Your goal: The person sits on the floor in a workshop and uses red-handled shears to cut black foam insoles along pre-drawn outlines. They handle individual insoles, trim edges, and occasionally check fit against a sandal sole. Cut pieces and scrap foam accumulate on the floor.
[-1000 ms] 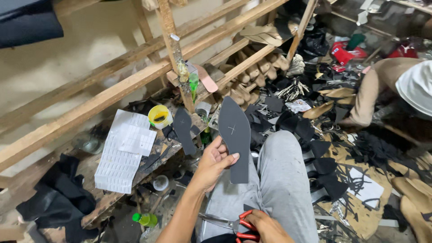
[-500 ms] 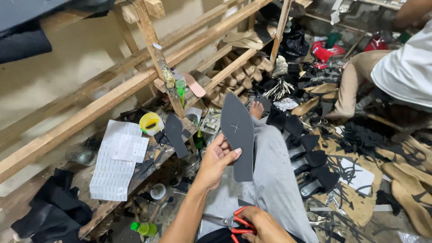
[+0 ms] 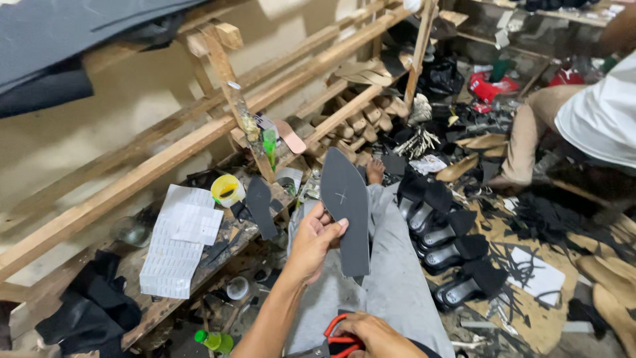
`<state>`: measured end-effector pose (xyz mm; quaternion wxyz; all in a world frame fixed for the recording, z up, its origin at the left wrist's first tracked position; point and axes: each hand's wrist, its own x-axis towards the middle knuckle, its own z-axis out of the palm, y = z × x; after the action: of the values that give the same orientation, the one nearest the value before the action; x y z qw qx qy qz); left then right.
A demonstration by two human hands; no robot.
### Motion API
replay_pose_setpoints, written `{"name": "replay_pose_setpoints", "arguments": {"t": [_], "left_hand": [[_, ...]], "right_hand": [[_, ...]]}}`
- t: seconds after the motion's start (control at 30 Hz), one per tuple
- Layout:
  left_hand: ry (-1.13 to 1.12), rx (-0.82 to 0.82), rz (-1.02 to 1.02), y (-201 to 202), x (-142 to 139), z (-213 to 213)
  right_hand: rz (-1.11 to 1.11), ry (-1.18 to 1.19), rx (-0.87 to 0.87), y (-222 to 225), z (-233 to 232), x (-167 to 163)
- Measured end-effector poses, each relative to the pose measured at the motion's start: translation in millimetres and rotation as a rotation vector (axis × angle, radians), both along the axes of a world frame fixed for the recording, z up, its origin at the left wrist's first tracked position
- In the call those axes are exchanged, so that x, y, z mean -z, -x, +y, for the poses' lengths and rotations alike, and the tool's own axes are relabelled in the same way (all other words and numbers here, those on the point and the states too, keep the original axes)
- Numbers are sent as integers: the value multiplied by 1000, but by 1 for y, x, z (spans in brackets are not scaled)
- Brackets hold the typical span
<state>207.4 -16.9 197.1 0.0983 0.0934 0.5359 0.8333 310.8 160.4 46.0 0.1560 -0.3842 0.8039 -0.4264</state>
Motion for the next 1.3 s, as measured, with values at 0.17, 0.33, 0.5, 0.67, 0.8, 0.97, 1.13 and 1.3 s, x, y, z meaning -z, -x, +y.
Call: {"name": "replay_pose_setpoints", "arguments": {"t": [0.17, 0.33, 0.5, 0.67, 0.8, 0.97, 1.13, 1.3], "left_hand": [[76, 50, 23, 13, 9, 1], [163, 74, -5, 17, 9, -3], [140, 98, -4, 11, -8, 8], [182, 129, -73, 5, -10, 9], [162, 171, -69, 13, 8, 12], [153, 203, -96, 38, 32, 34], [100, 246, -142, 85, 53, 62], [77, 260, -116, 147, 81, 90]], "right_hand": [[-34, 88, -72, 5, 2, 0], [-86, 81, 10, -12, 4, -20], [-206, -35, -7, -11, -1, -19], [-95, -25, -84, -16, -4, -11], [-98, 50, -39, -16, -2, -27], [-130, 193, 101, -7, 25, -54], [-243, 278, 598, 45, 64, -18], [-554, 614, 1170, 110, 146, 91]]}}
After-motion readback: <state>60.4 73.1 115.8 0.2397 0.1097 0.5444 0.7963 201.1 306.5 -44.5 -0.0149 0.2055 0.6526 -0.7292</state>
